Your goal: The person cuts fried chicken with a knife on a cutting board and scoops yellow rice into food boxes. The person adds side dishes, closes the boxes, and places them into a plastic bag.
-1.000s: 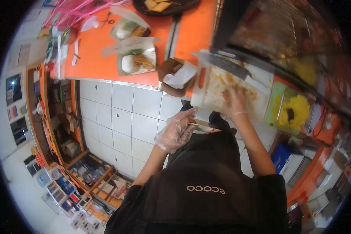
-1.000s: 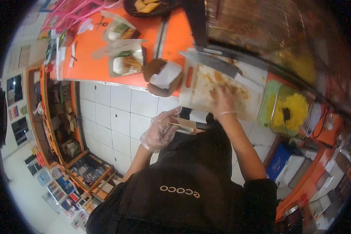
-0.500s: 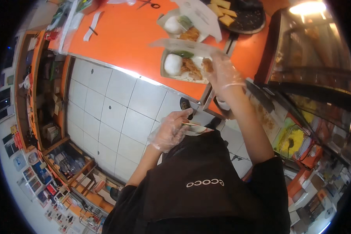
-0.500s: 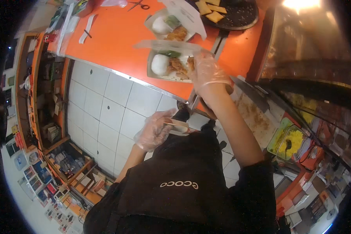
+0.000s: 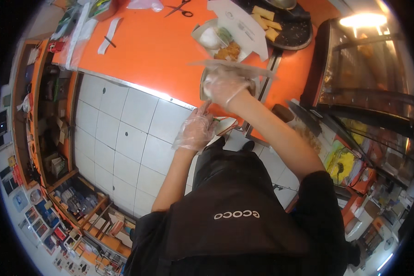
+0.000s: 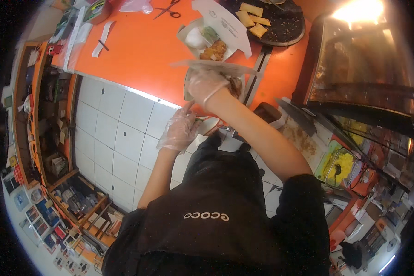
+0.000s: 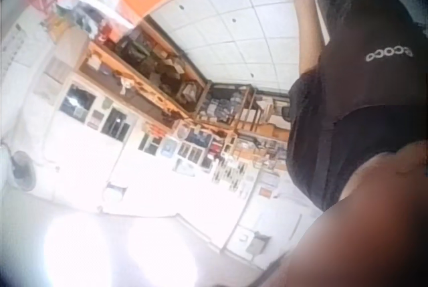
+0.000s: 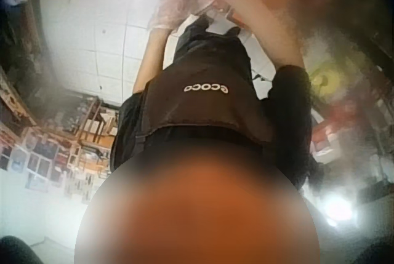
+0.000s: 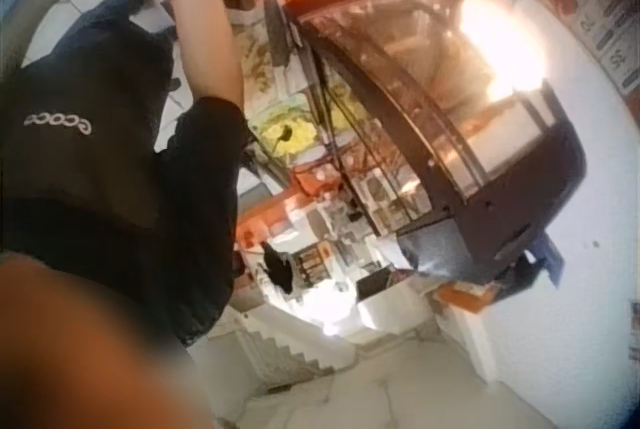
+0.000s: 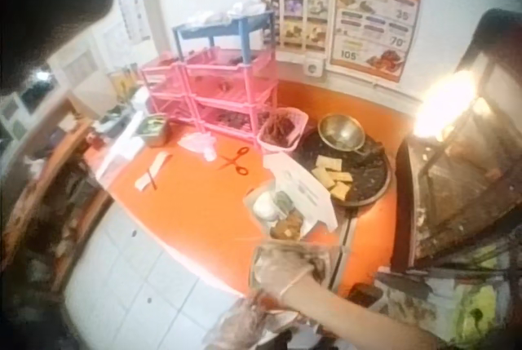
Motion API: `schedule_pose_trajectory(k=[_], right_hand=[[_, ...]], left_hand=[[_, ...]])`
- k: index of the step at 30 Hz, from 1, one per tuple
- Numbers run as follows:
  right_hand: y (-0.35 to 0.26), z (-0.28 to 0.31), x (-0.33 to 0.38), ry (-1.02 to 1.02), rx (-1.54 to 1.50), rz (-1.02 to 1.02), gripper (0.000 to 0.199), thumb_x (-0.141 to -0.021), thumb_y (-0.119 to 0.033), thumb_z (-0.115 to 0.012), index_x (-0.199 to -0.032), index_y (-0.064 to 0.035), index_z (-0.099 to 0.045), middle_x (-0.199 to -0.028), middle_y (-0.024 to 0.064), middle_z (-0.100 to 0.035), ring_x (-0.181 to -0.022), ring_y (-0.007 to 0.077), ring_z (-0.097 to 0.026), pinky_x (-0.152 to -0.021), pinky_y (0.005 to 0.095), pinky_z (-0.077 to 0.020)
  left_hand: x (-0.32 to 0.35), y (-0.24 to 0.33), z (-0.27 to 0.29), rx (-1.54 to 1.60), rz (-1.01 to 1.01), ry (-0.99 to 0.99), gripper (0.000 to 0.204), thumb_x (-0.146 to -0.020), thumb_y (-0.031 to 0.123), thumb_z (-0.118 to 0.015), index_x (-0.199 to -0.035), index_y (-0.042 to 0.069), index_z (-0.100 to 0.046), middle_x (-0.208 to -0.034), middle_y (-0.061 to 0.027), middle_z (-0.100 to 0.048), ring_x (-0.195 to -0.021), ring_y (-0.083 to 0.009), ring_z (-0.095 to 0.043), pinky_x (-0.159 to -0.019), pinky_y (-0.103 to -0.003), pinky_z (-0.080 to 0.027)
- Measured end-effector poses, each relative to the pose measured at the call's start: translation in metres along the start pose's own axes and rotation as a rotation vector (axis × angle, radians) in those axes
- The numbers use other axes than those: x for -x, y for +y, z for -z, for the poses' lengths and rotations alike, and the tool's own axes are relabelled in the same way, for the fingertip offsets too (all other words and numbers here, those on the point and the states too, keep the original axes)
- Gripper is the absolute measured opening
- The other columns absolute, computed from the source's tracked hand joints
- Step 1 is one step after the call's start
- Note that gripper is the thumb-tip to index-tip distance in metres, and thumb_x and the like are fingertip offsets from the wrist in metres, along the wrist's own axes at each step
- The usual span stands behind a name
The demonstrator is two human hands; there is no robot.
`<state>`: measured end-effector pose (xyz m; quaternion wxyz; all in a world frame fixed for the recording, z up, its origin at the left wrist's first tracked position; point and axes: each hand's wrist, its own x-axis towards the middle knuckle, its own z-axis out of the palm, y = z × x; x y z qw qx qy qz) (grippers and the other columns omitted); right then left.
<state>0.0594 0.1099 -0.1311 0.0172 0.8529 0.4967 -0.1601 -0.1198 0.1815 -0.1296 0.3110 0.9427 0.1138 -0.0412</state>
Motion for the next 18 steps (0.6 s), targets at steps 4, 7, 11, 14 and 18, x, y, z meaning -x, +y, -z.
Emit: schedule_pose_trajectory(k=[4,7,11,14,18], right_hand=[[0.000,0.023,0.005,-0.047,0.146,0.347,0.021,-0.083,-0.010,-0.064,-0.099,-0.0065,-0.077,-0.118,0.0159,-0.066,-0.115,0.0326,-0.062,-0.094,0.0458,-0.0546],[0.010,0.060,0.017,-0.277,0.073,0.210,0.027,-0.078,-0.006,-0.064,-0.103,-0.0074,-0.075,-0.117,0.0188,-0.065,-0.114,0.0344,-0.062,-0.097,0.0449,-0.0522],[0.055,0.031,0.042,0.017,-0.261,0.190,0.029,-0.080,0.001,-0.061,-0.107,-0.0043,-0.071,-0.114,0.0186,-0.066,-0.107,0.0365,-0.063,-0.096,0.0460,-0.0516],[0.077,0.068,0.122,0.577,-0.525,0.259,0.021,-0.087,-0.002,-0.060,-0.106,-0.0044,-0.067,-0.096,0.0159,-0.068,-0.096,0.0349,-0.066,-0.083,0.0444,-0.0532],[0.131,0.116,0.271,0.604,-0.549,-0.053,0.019,-0.094,-0.006,-0.061,-0.111,-0.0044,-0.067,-0.098,0.0154,-0.070,-0.088,0.0330,-0.068,-0.079,0.0386,-0.0530]], left_hand=[[0.002,-0.002,-0.001,-0.053,0.048,0.013,0.020,-0.087,0.017,-0.070,-0.098,0.000,-0.068,-0.147,-0.0176,-0.052,-0.120,-0.0371,-0.060,-0.100,-0.044,-0.051],[0.004,-0.004,-0.004,-0.044,0.078,-0.020,0.021,-0.089,0.018,-0.069,-0.100,0.000,-0.069,-0.148,-0.0174,-0.051,-0.121,-0.0373,-0.059,-0.100,-0.044,-0.050],[-0.001,0.014,-0.001,-0.036,-0.036,0.001,0.017,-0.086,0.018,-0.068,-0.093,0.002,-0.068,-0.148,-0.0176,-0.050,-0.119,-0.0393,-0.059,-0.100,-0.045,-0.050],[0.001,0.012,-0.009,-0.058,0.034,-0.039,0.019,-0.087,0.019,-0.068,-0.095,0.002,-0.069,-0.149,-0.0191,-0.049,-0.120,-0.0402,-0.058,-0.102,-0.047,-0.049],[0.013,0.009,-0.011,-0.004,-0.058,0.061,0.020,-0.086,0.016,-0.069,-0.101,0.003,-0.070,-0.150,-0.0202,-0.047,-0.120,-0.0387,-0.058,-0.100,-0.047,-0.049]])
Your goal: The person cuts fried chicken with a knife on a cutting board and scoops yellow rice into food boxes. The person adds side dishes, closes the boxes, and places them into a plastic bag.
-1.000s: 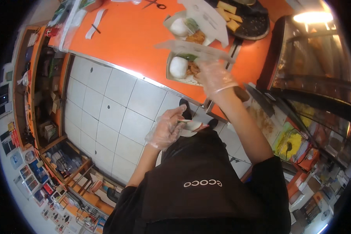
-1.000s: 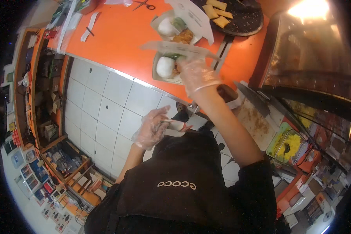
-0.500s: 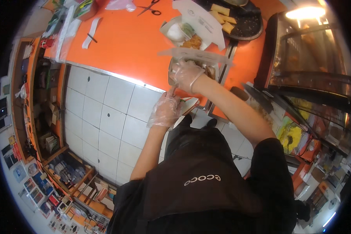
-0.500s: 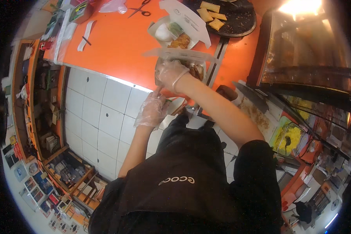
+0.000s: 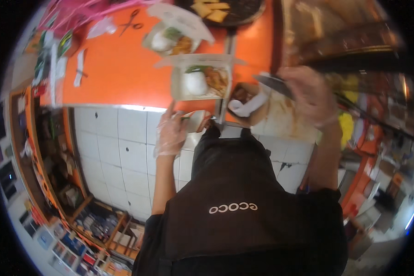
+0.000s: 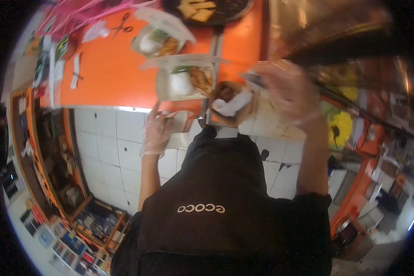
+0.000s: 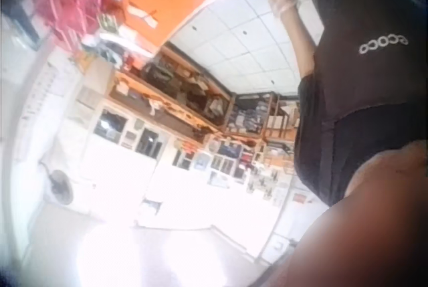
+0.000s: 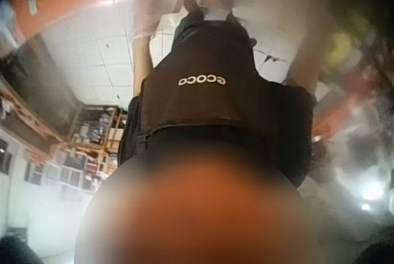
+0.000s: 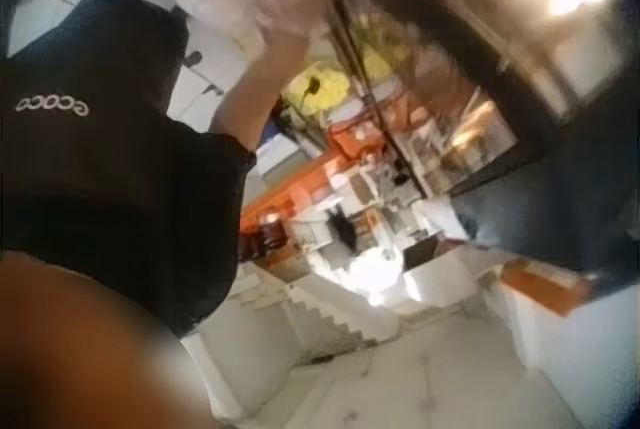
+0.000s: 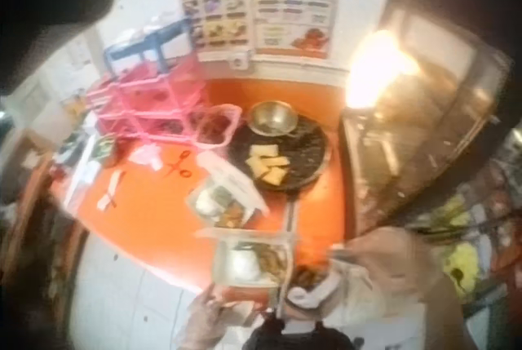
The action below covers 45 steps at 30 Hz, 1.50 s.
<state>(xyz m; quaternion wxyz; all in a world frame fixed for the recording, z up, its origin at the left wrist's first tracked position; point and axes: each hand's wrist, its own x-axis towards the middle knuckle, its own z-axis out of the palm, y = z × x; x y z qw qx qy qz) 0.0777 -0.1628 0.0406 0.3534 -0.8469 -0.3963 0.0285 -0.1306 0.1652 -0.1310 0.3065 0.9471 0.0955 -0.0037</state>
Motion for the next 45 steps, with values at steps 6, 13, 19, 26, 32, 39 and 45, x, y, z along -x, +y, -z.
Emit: schedule_pose_trajectory(k=[6,13,19,26,32,39,45], right_hand=[[0.040,0.151,0.209,0.400,0.529,-0.637,0.024,-0.098,-0.017,-0.061,-0.117,-0.0045,-0.070,-0.113,0.0144,-0.072,-0.106,0.0295,-0.068,-0.094,0.0389,-0.0511],[0.113,0.174,0.348,0.351,0.604,-1.068,0.029,-0.096,-0.026,-0.061,-0.114,-0.0055,-0.070,-0.112,0.0202,-0.070,-0.107,0.0352,-0.067,-0.093,0.0440,-0.0520],[0.223,0.094,0.422,-0.043,0.719,-1.014,0.029,-0.091,-0.024,-0.063,-0.114,-0.0054,-0.066,-0.105,0.0223,-0.070,-0.100,0.0425,-0.067,-0.084,0.0504,-0.0539],[0.244,0.059,0.446,0.169,0.708,-0.844,0.024,-0.093,-0.017,-0.055,-0.112,-0.0057,-0.065,-0.099,0.0238,-0.070,-0.097,0.0430,-0.068,-0.080,0.0535,-0.0539],[0.187,0.085,0.420,-0.165,0.668,-1.096,0.022,-0.097,-0.017,-0.052,-0.110,-0.0049,-0.065,-0.094,0.0240,-0.069,-0.090,0.0416,-0.068,-0.075,0.0540,-0.0528],[0.209,0.058,0.433,-0.068,0.541,-0.916,0.022,-0.093,-0.021,-0.055,-0.101,-0.0040,-0.066,-0.089,0.0253,-0.068,-0.086,0.0421,-0.067,-0.073,0.0513,-0.0516],[0.240,0.079,0.452,0.130,-0.009,-0.943,0.032,-0.089,-0.030,-0.056,-0.089,-0.0001,-0.066,-0.088,0.0205,-0.068,-0.087,0.0351,-0.066,-0.078,0.0454,-0.0494]], left_hand=[[0.017,0.012,0.003,0.027,-0.011,0.003,0.020,-0.090,0.016,-0.064,-0.100,-0.001,-0.068,-0.152,-0.0197,-0.046,-0.118,-0.0386,-0.058,-0.101,-0.048,-0.048],[0.030,0.063,0.024,-0.095,-0.041,0.026,0.028,-0.099,0.023,-0.056,-0.110,0.003,-0.072,-0.148,-0.0184,-0.049,-0.120,-0.0378,-0.057,-0.102,-0.046,-0.048],[0.034,0.117,0.018,-0.145,-0.272,0.128,0.022,-0.099,0.018,-0.057,-0.118,0.007,-0.060,-0.143,-0.0197,-0.051,-0.119,-0.0367,-0.058,-0.100,-0.046,-0.049],[0.070,0.202,-0.046,0.040,-0.144,-0.058,0.026,-0.098,0.010,-0.062,-0.123,0.002,-0.064,-0.141,-0.0186,-0.051,-0.120,-0.0332,-0.058,-0.099,-0.041,-0.051],[0.080,0.220,-0.070,-0.013,-0.167,-0.143,0.032,-0.100,0.015,-0.060,-0.130,0.002,-0.060,-0.140,-0.0156,-0.053,-0.120,-0.0295,-0.056,-0.103,-0.041,-0.047],[0.069,0.237,-0.079,0.048,-0.138,-0.138,0.028,-0.095,0.009,-0.066,-0.120,-0.003,-0.064,-0.138,-0.0195,-0.055,-0.116,-0.0337,-0.059,-0.099,-0.042,-0.050],[0.060,0.235,-0.083,0.024,-0.226,-0.137,0.027,-0.094,0.007,-0.066,-0.119,-0.003,-0.065,-0.136,-0.0191,-0.055,-0.117,-0.0339,-0.059,-0.099,-0.042,-0.050]])
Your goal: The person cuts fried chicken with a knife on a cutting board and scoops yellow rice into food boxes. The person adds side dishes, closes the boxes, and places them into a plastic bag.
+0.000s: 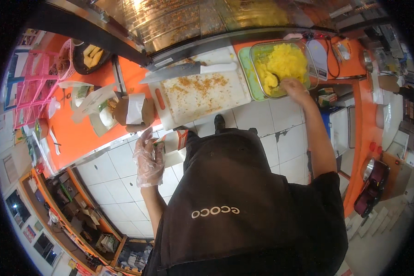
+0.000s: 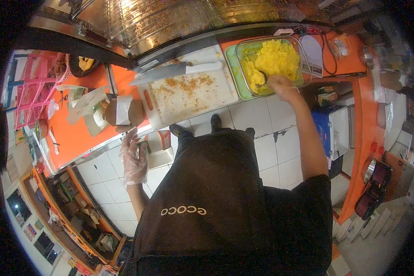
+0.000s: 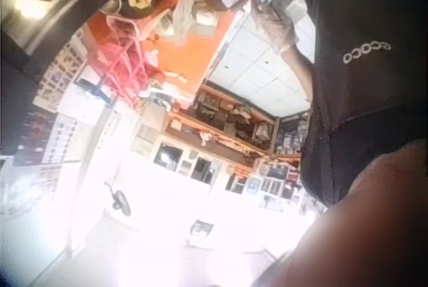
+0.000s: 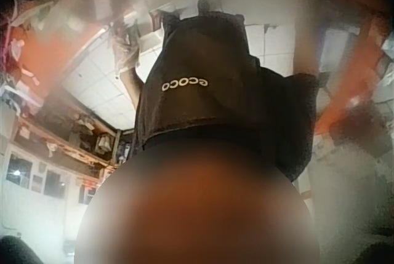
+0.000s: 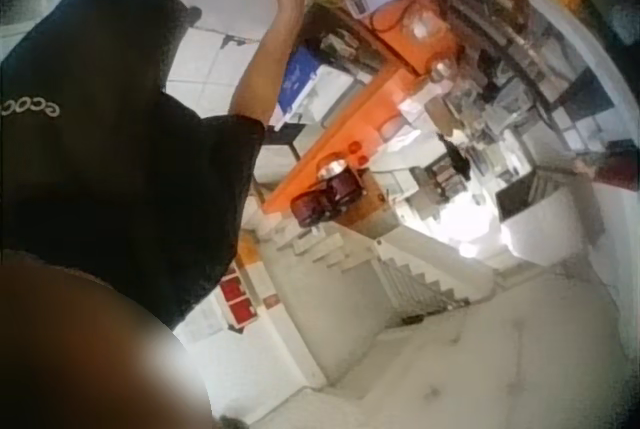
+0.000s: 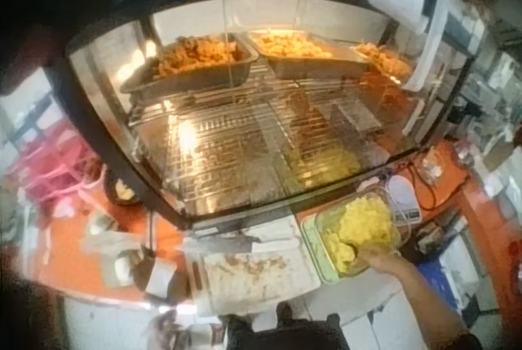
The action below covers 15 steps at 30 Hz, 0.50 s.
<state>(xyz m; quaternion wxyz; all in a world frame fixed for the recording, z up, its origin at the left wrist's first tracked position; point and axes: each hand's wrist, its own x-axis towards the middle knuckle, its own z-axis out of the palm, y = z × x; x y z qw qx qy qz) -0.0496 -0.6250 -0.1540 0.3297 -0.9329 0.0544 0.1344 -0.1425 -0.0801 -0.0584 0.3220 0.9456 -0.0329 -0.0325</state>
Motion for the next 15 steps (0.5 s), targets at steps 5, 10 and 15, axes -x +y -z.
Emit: schedule_pose_trajectory(k=[5,10,15], right_hand=[[0.020,0.011,-0.001,-0.058,-0.176,-0.167,0.034,-0.090,-0.033,-0.058,-0.087,0.0002,-0.067,-0.084,0.0133,-0.066,-0.079,0.0243,-0.063,-0.074,0.0393,-0.0484],[0.006,0.021,0.003,0.096,-0.136,-0.208,0.032,-0.096,-0.033,-0.057,-0.100,-0.0020,-0.066,-0.076,0.0055,-0.061,-0.072,0.0210,-0.058,-0.068,0.0353,-0.0461],[-0.174,0.031,0.014,0.006,0.039,0.041,0.029,-0.099,-0.027,-0.056,-0.114,-0.0043,-0.065,-0.079,0.0009,-0.059,-0.070,0.0148,-0.054,-0.063,0.0289,-0.0433]], left_hand=[[-0.003,-0.006,0.004,0.027,0.008,0.036,0.020,-0.094,0.006,-0.066,-0.111,-0.003,-0.065,-0.134,-0.0182,-0.057,-0.116,-0.0330,-0.059,-0.098,-0.042,-0.050],[0.001,-0.018,0.021,0.021,0.088,0.019,0.016,-0.093,0.008,-0.067,-0.105,-0.003,-0.065,-0.130,-0.0176,-0.059,-0.115,-0.0344,-0.059,-0.097,-0.043,-0.050],[0.015,-0.047,0.043,-0.017,0.169,0.044,0.014,-0.089,0.007,-0.069,-0.101,0.000,-0.065,-0.128,-0.0174,-0.062,-0.114,-0.0385,-0.059,-0.097,-0.047,-0.049]])
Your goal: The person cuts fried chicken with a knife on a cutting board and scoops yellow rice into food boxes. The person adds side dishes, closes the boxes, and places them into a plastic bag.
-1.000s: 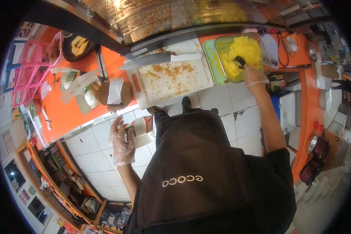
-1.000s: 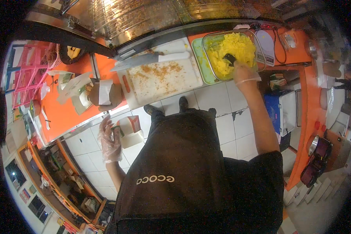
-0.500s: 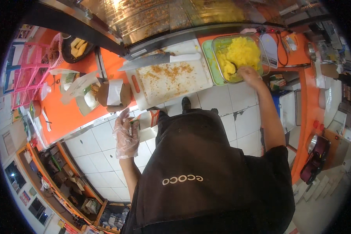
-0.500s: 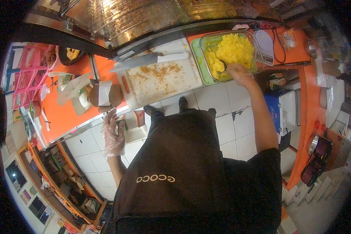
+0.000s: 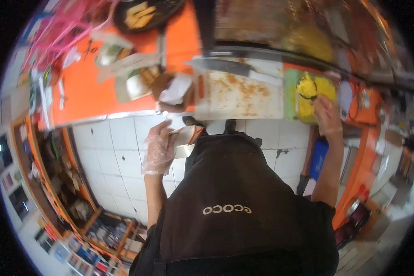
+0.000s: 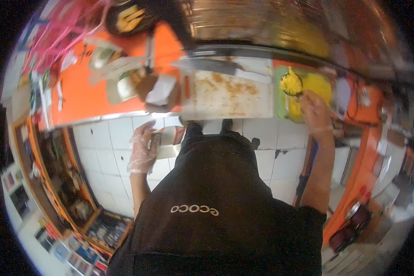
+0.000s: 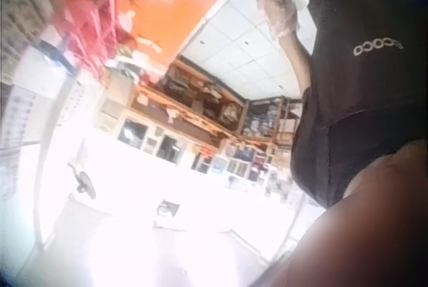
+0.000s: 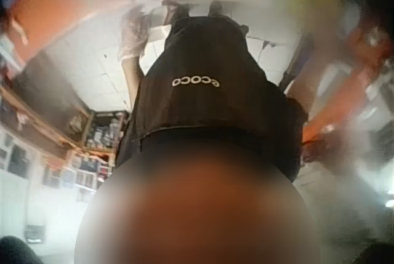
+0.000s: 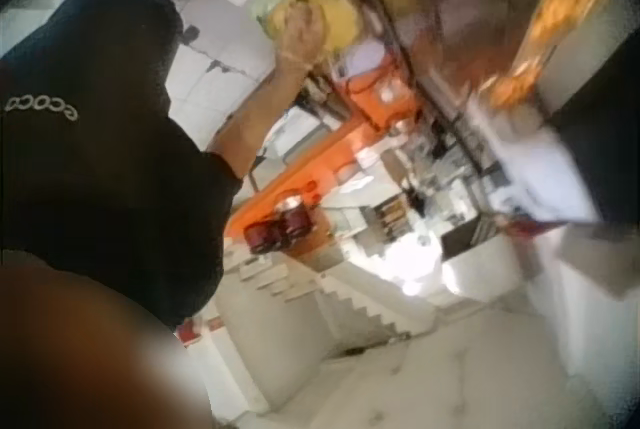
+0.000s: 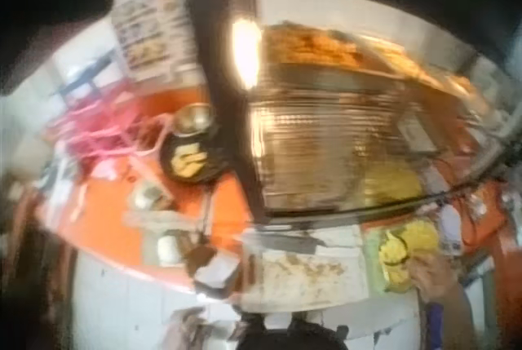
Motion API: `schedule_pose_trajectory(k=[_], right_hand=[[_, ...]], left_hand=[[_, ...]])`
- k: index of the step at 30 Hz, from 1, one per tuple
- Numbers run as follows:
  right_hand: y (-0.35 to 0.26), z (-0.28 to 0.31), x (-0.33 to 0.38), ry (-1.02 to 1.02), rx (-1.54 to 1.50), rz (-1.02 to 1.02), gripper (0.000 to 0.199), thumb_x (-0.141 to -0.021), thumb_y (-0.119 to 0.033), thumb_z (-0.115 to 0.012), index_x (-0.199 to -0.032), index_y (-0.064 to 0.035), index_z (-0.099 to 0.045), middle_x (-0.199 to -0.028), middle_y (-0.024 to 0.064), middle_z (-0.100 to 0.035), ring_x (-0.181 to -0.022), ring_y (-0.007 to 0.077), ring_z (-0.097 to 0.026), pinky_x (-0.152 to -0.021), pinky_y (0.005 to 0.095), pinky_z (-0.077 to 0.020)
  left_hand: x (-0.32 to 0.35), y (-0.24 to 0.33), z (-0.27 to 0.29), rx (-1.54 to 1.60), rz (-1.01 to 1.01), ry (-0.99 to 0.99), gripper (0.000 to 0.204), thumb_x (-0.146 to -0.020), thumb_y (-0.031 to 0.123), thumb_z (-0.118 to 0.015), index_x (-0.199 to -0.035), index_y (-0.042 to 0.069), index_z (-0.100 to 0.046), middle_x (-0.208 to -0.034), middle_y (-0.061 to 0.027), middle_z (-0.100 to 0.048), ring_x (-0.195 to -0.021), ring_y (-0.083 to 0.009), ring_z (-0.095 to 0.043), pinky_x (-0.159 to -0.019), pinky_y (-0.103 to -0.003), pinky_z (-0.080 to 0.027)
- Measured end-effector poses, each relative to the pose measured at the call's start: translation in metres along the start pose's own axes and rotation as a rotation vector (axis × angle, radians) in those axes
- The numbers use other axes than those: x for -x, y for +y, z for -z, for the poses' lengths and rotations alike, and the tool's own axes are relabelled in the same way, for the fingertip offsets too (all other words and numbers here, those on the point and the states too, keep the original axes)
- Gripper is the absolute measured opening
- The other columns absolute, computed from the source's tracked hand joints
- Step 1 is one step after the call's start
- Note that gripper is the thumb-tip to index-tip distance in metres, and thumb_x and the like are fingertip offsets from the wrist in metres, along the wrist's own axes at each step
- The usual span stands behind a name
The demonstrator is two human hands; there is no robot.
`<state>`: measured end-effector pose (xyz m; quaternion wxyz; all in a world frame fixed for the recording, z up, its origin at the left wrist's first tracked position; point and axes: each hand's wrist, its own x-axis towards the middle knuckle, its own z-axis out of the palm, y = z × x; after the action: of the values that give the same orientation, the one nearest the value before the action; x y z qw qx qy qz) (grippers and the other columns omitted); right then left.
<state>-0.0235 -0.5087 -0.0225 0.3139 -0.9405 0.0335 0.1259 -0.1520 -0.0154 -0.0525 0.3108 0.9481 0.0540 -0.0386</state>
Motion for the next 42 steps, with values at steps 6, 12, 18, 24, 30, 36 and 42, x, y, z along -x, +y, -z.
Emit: schedule_pose_trajectory(k=[6,12,18,24,30,36,42], right_hand=[[-0.206,-0.102,-0.006,-0.193,-0.468,0.195,0.025,-0.098,-0.016,-0.060,-0.120,-0.0023,-0.060,-0.083,-0.0020,-0.058,-0.070,0.0079,-0.053,-0.061,0.0245,-0.0447],[-0.341,-0.247,-0.031,-0.505,-0.394,0.514,0.024,-0.094,-0.009,-0.066,-0.116,-0.0017,-0.062,-0.092,0.0118,-0.065,-0.077,0.0187,-0.065,-0.065,0.0353,-0.0518],[-0.343,-0.350,-0.063,-0.026,0.083,0.738,0.029,-0.084,-0.013,-0.070,-0.113,-0.0089,-0.067,-0.094,0.0172,-0.066,-0.085,0.0374,-0.068,-0.071,0.0461,-0.0559],[-0.363,-0.394,-0.060,0.066,0.331,0.746,0.026,-0.086,-0.015,-0.067,-0.111,-0.0101,-0.069,-0.091,0.0151,-0.067,-0.090,0.0346,-0.070,-0.068,0.0466,-0.0567],[-0.371,-0.364,-0.062,-0.473,-0.398,0.121,0.012,-0.094,-0.017,-0.063,-0.094,-0.0053,-0.065,-0.077,0.0034,-0.059,-0.053,0.0124,-0.056,-0.045,0.0304,-0.0414],[-0.377,-0.314,-0.031,-0.508,-0.789,-0.050,0.012,-0.098,-0.016,-0.059,-0.092,-0.0064,-0.060,-0.073,-0.0022,-0.052,-0.049,0.0022,-0.038,-0.041,0.0209,-0.0265],[-0.300,-0.233,-0.004,-0.064,-1.007,-0.212,0.012,-0.098,-0.011,-0.060,-0.110,-0.0084,-0.060,-0.081,-0.0020,-0.053,-0.063,0.0045,-0.046,-0.050,0.0198,-0.0346]], left_hand=[[0.016,-0.067,0.032,0.057,0.009,0.080,0.014,-0.085,0.006,-0.069,-0.098,0.003,-0.066,-0.127,-0.0156,-0.064,-0.116,-0.0384,-0.059,-0.096,-0.047,-0.050],[0.044,-0.129,0.056,0.091,0.141,0.147,0.015,-0.085,0.007,-0.070,-0.099,0.002,-0.066,-0.126,-0.0131,-0.065,-0.112,-0.0363,-0.060,-0.094,-0.046,-0.052],[0.043,-0.160,0.065,0.128,0.212,0.205,0.015,-0.085,0.005,-0.070,-0.099,0.003,-0.066,-0.125,-0.0130,-0.065,-0.111,-0.0357,-0.061,-0.093,-0.045,-0.053],[0.044,-0.211,0.108,0.176,0.217,0.233,0.016,-0.084,0.003,-0.069,-0.099,0.003,-0.066,-0.126,-0.0134,-0.064,-0.114,-0.0356,-0.059,-0.094,-0.045,-0.052],[0.032,-0.215,0.108,0.213,0.233,0.203,0.015,-0.084,0.003,-0.070,-0.099,0.002,-0.066,-0.126,-0.0138,-0.065,-0.115,-0.0362,-0.059,-0.096,-0.045,-0.051],[0.010,-0.209,0.104,0.165,0.108,0.139,0.014,-0.084,0.005,-0.070,-0.097,0.002,-0.065,-0.125,-0.0135,-0.065,-0.114,-0.0368,-0.059,-0.095,-0.045,-0.051],[-0.011,-0.181,0.087,0.132,-0.027,0.017,0.014,-0.085,0.007,-0.069,-0.098,0.002,-0.065,-0.121,-0.0134,-0.067,-0.112,-0.0365,-0.060,-0.094,-0.046,-0.051]])
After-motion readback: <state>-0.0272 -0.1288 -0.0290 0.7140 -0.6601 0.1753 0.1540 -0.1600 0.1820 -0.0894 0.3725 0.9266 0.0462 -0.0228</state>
